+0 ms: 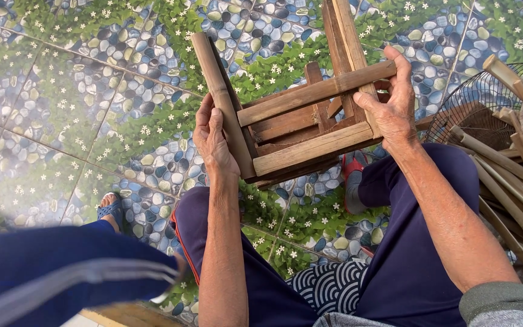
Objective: Adjusting and inspecting the joints of a small wooden stool frame by hand
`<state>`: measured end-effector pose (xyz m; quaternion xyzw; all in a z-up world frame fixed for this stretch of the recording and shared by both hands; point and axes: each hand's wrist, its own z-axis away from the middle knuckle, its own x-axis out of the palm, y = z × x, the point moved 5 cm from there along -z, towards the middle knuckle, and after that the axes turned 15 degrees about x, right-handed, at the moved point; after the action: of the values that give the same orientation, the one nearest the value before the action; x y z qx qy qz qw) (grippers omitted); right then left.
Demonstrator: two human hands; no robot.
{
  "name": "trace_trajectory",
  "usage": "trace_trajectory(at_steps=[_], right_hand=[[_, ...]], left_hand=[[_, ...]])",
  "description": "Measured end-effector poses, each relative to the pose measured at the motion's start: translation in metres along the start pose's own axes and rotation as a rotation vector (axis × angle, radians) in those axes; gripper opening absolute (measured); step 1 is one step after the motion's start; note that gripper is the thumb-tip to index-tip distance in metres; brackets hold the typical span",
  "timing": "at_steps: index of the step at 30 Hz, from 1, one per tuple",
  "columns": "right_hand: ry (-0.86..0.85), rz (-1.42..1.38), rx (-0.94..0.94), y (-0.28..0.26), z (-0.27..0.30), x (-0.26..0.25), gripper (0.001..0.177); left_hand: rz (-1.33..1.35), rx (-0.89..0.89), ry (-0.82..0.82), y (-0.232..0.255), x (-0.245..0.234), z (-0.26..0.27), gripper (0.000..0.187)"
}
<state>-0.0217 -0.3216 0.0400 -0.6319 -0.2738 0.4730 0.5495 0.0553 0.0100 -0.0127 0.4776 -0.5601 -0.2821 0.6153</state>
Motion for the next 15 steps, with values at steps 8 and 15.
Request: trace_trajectory(at_steps=[8,15], right_hand=[[-0.011,-0.014,0.038,-0.002,0.002,0.0,0.075],[-0.014,0.01,0.0,-0.005,0.001,0.0,0.074]], left_hand=[[0.179,-0.096,0.021,-0.014,-0.011,-0.004,0.054],[0.228,-0.154,0.133,-0.009,-0.015,-0.002,0.053]])
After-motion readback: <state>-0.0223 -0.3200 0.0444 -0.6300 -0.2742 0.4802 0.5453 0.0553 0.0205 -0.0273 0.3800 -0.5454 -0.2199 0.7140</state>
